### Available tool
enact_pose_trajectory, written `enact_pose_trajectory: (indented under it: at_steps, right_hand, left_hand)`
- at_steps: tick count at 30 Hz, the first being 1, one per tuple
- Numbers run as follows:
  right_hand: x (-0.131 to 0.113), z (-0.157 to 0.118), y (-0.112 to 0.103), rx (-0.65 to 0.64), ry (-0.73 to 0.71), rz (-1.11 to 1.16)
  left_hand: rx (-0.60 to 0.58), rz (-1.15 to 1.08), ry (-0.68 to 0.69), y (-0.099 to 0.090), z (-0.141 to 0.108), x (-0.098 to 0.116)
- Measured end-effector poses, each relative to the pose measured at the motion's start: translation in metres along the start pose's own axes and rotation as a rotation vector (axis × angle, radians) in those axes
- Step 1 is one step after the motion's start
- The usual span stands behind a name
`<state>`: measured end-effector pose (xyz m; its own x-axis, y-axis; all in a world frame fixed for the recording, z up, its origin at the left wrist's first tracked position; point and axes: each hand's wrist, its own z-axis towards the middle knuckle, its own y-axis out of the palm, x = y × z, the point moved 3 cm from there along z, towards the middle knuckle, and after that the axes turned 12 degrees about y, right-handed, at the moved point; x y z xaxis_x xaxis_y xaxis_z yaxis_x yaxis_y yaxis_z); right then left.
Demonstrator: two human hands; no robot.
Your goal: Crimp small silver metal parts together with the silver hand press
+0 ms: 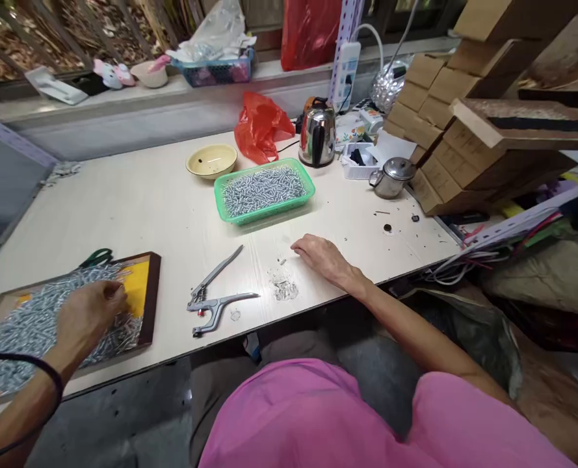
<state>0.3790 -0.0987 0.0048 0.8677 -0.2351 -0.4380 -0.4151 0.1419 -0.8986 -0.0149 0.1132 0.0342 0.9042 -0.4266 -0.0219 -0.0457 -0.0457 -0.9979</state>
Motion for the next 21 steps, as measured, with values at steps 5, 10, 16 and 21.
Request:
enact_pose_trajectory:
  at_steps: [5,10,16,21]
  right_hand:
    - [-0.016,-0.001,0.025,-0.06,-0.242,-0.101]
    - [-0.03,0.005,0.052,-0.007,-0.239,-0.185]
    - [-0.04,0.023,0.039,0.014,-0.259,-0.13]
    - [-0.047,0.088,-0.024,0.248,-0.231,-0.073]
  left_hand:
    - [0.024,-0.133,-0.038,-0.016,-0.016,0.016]
    - [0.055,-0.087,-0.106,-0.011,-0.023,-0.015]
    - [0.191,-0.11,-0.04,-0.004,-0.03,-0.036]
    - [0.224,-0.474,-0.026,-0.003,-0.049,0.009]
